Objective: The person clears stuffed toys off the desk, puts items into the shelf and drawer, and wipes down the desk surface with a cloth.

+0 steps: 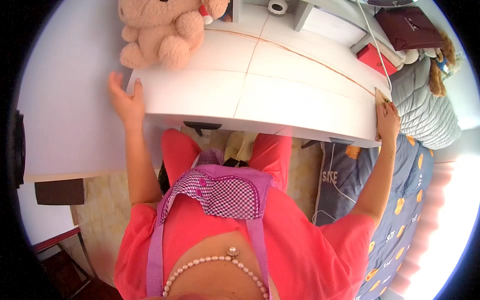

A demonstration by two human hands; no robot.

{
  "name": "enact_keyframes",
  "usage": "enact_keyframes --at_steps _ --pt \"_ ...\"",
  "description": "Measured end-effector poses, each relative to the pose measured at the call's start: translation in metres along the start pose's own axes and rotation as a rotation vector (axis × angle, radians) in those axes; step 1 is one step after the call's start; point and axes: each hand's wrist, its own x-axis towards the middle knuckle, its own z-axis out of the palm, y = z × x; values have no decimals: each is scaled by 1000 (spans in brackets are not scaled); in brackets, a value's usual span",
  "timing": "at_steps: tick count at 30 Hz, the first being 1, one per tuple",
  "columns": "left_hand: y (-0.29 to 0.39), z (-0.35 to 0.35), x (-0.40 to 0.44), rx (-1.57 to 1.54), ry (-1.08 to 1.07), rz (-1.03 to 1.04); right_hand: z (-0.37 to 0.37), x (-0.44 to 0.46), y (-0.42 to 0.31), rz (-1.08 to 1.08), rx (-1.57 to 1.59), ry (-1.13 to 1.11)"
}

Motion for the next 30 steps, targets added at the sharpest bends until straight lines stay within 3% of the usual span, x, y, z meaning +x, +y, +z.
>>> enact_keyframes --at_steps 5,14,30 --pt "12 -7 4 261 -268 -50 -9 -13 -44 -54 -15 28" --pt "14 -4 1 186 -176 149 -15 -99 -142 -347 213 219" --pt "-14 -10 0 40 -284 471 -12 -97 -143 -339 218 248"
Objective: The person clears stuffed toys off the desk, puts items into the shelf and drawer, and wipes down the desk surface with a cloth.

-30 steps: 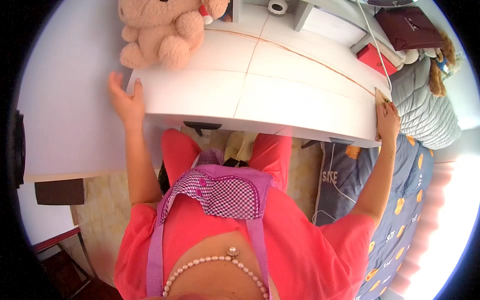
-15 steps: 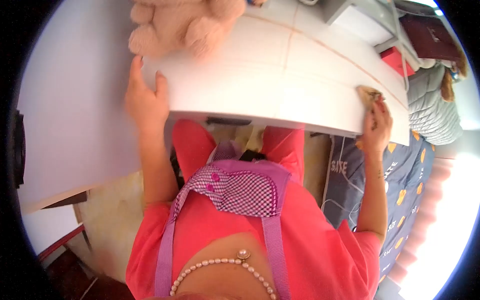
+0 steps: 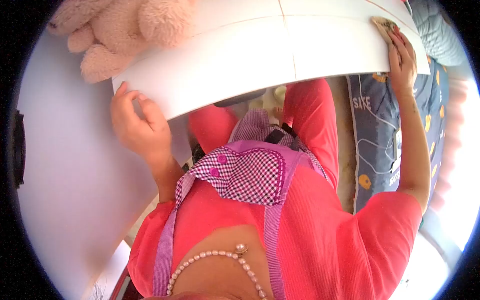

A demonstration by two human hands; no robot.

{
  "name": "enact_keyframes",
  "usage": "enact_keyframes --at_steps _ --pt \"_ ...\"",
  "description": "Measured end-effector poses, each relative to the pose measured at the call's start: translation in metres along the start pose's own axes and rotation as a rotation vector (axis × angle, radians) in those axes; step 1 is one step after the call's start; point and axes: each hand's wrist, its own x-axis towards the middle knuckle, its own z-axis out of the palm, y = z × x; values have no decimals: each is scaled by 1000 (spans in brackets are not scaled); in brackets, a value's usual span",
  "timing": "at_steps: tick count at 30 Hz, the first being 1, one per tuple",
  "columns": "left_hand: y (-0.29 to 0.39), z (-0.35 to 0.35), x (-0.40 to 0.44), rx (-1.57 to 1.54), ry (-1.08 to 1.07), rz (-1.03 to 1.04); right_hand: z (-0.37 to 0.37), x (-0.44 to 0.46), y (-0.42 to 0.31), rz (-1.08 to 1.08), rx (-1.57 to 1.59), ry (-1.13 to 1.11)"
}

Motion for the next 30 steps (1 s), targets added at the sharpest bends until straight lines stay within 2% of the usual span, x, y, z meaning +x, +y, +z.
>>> enact_keyframes --at_steps 10,22,23,30 --pt "-6 4 0 71 75 130 7 -3 15 9 -43 2" --pt "-2 11 -3 132 180 -24 8 0 17 -34 7 29" --pt "-30 41 0 102 136 -53 31 15 5 -16 -9 -9" --pt "-60 64 0 120 67 -169 51 29 -12 -29 -8 27"
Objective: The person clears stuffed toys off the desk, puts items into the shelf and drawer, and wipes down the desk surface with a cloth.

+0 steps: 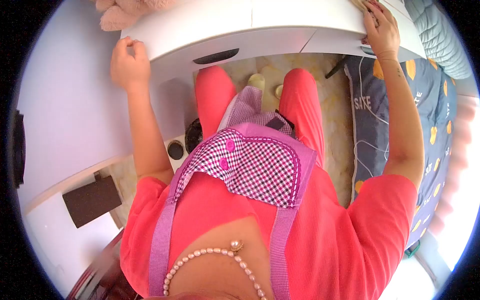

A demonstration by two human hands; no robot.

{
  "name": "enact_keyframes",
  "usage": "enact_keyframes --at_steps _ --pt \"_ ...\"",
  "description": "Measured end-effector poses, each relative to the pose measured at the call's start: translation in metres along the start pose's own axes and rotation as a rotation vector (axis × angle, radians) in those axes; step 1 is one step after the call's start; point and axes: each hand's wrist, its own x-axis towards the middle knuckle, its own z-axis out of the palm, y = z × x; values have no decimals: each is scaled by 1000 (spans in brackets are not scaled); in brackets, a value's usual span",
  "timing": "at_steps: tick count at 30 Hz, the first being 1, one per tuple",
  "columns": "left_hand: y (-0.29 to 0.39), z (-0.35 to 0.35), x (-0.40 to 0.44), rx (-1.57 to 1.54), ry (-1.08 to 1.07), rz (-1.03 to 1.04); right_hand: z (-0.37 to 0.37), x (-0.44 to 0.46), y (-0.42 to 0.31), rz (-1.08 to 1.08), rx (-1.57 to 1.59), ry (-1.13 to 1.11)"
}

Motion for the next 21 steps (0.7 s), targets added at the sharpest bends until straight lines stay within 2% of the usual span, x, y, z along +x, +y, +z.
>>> enact_keyframes --at_steps 4,9,21 --pt "-25 10 2 -38 -42 -96 6 6 -18 -23 -9 59" --pt "-58 12 4 -76 -17 -86 1 14 -44 -17 11 106" --pt "-65 -23 12 -99 -48 -174 -24 19 -83 -29 1 170"
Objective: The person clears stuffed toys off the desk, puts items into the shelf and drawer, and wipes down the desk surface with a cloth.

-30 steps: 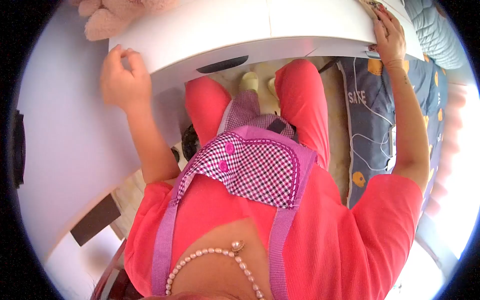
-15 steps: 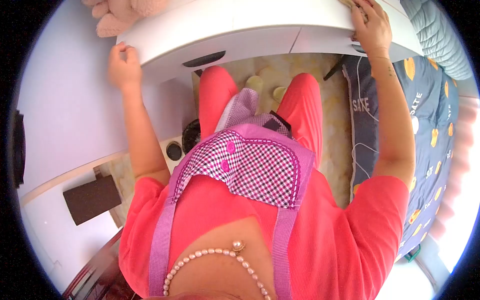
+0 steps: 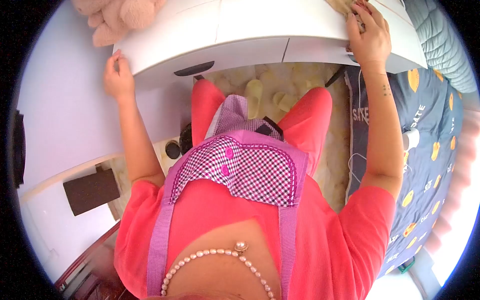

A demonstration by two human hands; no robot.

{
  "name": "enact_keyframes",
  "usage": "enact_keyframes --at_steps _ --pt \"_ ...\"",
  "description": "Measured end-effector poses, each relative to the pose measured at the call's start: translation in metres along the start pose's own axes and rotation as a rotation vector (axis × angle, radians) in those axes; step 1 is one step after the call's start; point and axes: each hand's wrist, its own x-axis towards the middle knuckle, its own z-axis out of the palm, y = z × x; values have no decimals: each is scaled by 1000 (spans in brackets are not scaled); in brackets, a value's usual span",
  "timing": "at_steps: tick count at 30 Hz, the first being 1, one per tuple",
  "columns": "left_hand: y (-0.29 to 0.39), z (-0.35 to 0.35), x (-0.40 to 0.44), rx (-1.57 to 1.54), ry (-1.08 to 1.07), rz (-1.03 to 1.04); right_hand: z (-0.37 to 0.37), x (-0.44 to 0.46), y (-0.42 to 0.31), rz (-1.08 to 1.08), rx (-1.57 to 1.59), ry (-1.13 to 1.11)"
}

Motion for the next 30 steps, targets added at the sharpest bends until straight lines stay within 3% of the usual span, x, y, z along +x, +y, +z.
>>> enact_keyframes --at_steps 7,28,30 --pt "2 8 0 -38 108 122 3 -1 10 22 -11 3" --pt "21 -2 -5 -174 106 122 -2 -1 10 66 -21 -67" --pt "29 -11 -16 -183 263 282 -6 -1 9 55 -12 -55"
